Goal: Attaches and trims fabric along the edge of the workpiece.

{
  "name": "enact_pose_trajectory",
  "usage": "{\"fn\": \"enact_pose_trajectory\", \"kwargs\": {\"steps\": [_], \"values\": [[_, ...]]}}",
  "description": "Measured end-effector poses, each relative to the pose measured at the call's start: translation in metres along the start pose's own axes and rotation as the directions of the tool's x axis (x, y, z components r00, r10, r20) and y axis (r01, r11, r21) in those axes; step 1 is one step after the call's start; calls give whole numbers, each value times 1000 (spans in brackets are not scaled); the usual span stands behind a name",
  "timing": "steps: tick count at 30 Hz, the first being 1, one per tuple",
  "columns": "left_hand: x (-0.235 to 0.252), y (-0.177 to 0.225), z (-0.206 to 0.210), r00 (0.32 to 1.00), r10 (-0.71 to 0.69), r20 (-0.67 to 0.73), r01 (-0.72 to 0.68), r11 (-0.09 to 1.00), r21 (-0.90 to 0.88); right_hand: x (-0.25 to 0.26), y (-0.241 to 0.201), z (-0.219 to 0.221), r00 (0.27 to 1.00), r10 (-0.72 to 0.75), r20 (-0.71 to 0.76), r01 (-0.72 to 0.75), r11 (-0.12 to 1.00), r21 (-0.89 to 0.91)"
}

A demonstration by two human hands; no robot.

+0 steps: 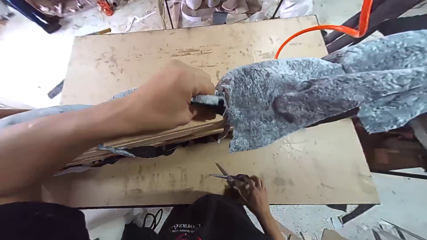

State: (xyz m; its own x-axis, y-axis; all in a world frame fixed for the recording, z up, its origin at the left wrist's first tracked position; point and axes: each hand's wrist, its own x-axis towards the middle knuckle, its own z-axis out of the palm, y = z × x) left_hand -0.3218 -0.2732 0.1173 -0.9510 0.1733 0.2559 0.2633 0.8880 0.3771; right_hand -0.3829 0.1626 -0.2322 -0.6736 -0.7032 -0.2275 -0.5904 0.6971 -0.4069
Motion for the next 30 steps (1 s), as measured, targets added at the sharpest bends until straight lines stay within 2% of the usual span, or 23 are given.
{"fn": "enact_pose_trajectory", "kwargs": {"steps": [1,3,5,7,9,10,11,12,13,14,16,17,19,20,22,26,30], "values": [[-3,3,4,994,97,-56,-92,992,83,-18,13,15,999,39,-5,-39,999,-23],[-13,13,13,949,302,-94,-258,911,321,-40,18,31,997,45,-62,-46,999,-22],[-17,20,18,910,408,-78,-321,810,490,-41,4,39,996,59,-71,-59,998,-9],[-19,25,19,916,398,-57,-312,793,523,-30,-14,35,989,131,62,-131,991,-9],[-21,28,22,916,399,-41,-323,793,516,-22,-26,21,949,157,273,-204,967,153],[-22,29,23,912,407,-43,-329,791,516,-19,-30,9,907,144,396,-288,898,333],[-24,30,23,909,413,-57,-329,794,511,-19,-31,-4,844,99,527,-412,749,519],[-25,30,25,905,418,-78,-325,797,509,-23,-35,-19,802,-1,597,-499,548,671],[-26,31,25,901,421,-102,-316,800,509,-28,-43,-40,809,-114,577,-492,408,769],[-26,31,26,900,419,-122,-307,807,505,-33,-56,-63,856,-190,480,-400,344,849],[-28,31,28,904,405,-138,-304,835,459,-47,-90,-111,928,-324,181,-77,310,948],[-28,30,28,905,403,-134,-315,849,423,-50,-109,-134,923,-381,48,69,287,955],[-29,28,28,907,403,-121,-338,869,362,-50,-145,-171,866,-492,-92,196,164,967],[-29,28,28,905,409,-117,-350,872,342,-48,-159,-182,826,-553,-104,196,109,975],[-29,27,28,900,415,-135,-356,878,321,-41,-182,-190,780,-622,-73,157,81,984],[-30,29,30,919,351,-177,-275,895,350,-35,-202,-189,840,-535,86,-50,82,995],[-31,35,35,916,353,-192,-265,889,373,-26,-206,-192,876,-462,134,-133,34,990]]}}
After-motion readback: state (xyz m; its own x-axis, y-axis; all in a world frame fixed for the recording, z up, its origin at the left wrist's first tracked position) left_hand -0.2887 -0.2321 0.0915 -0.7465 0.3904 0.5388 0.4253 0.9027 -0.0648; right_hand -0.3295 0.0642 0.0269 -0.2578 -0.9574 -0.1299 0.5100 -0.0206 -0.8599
